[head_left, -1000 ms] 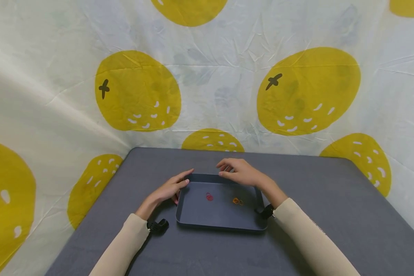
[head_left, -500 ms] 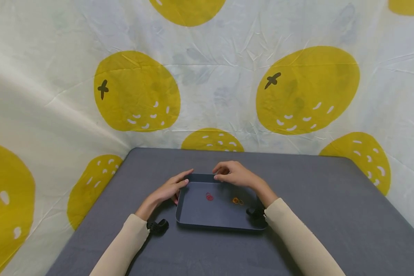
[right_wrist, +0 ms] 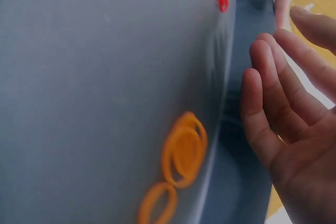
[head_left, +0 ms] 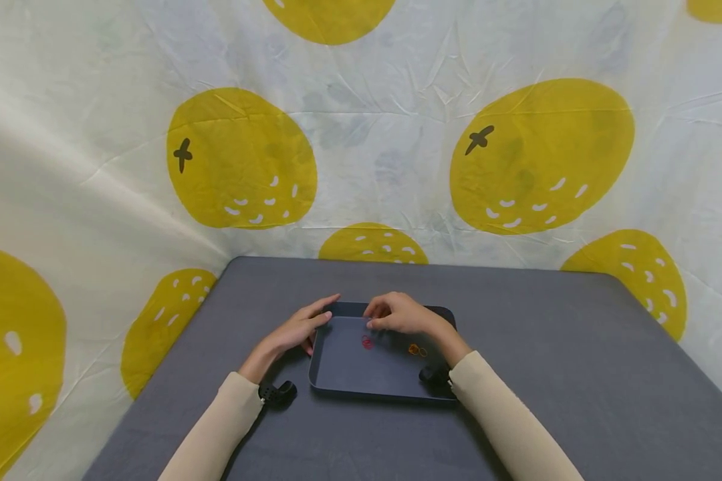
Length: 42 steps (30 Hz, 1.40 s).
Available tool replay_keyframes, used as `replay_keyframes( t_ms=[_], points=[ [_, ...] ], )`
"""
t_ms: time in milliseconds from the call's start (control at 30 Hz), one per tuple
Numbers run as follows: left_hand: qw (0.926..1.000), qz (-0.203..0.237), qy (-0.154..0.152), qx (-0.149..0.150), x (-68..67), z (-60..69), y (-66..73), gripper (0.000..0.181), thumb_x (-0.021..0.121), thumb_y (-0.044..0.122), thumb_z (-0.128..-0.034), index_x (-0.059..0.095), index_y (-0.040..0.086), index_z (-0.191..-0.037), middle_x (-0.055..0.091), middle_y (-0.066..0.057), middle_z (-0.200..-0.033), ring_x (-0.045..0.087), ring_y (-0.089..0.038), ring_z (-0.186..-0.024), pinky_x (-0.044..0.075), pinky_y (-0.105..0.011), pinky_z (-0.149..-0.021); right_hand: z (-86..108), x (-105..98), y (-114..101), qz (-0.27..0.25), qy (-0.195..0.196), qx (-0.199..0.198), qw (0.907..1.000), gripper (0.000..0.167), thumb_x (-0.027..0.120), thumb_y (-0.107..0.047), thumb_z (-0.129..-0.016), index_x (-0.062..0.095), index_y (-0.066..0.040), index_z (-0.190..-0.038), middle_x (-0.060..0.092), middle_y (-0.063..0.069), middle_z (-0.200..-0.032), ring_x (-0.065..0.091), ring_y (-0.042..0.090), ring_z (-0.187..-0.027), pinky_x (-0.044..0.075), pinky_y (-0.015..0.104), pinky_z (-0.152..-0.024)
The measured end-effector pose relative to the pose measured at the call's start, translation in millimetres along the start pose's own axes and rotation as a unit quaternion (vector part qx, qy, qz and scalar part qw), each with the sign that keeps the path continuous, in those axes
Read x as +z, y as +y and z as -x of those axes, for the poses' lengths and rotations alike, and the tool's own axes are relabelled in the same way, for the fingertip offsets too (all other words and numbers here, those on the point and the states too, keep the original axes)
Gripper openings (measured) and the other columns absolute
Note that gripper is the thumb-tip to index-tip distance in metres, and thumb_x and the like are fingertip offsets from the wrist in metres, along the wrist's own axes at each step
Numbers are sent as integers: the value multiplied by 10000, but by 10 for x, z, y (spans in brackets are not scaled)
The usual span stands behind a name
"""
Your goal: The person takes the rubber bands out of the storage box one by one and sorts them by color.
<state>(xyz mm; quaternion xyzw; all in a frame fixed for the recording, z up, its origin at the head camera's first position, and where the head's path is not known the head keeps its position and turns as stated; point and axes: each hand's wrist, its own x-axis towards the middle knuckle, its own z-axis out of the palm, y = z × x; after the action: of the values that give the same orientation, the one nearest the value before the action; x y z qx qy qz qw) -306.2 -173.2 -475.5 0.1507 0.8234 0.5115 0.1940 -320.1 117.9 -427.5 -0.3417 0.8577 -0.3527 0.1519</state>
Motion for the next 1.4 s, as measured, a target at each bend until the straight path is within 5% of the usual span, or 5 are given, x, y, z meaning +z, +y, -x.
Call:
replay_keyframes(
  t_ms=[233,467,700,900,1400],
  points=[
    [10000,1,-15,-10,0,5,17,516,417,336,-1130,300,395,-1629,483,-27,-596,539,-152,-457,553,-311,-475,3,33,-37,-68,-111,90,9999,264,699,-228,-992,758,-37,-1163,776,46,-991,711,233,-851,560,270,-711],
    [10000,17,-50,46,-10,21,25,517,393,296,-1138,291,359,-1641,481,-22,-582,554,-155,-452,546,-305,-464,-21,60,-19,-152,-204,57,9997,234,688,-197,-997,769,-25,-1133,778,71,-999,706,230,-808,561,261,-683],
    [9999,43,1,127,-19,32,11,515,400,324,-1135,304,338,-1641,642,-195,-1065,569,-170,-478,548,-320,-467,-57,104,-10,106,-216,-89,9997,189,699,-188,-990,792,-64,-1098,785,20,-969,682,133,-767,559,252,-684],
    [9998,26,-16,204,-16,19,4,518,396,317,-1137,298,323,-1645,472,-230,-1530,561,-170,-482,544,-324,-462,-74,138,-18,255,-189,-44,9995,138,715,-160,-975,802,-93,-1059,789,9,-957,677,78,-761,569,247,-697],
    [9998,53,42,179,-6,8,1,513,418,334,-1130,319,353,-1633,481,-224,-1521,562,-174,-492,539,-319,-462,-115,198,-30,678,-130,8,9976,118,736,-66,-931,813,-102,-1011,784,-3,-887,655,27,-723,554,205,-673]
  ],
)
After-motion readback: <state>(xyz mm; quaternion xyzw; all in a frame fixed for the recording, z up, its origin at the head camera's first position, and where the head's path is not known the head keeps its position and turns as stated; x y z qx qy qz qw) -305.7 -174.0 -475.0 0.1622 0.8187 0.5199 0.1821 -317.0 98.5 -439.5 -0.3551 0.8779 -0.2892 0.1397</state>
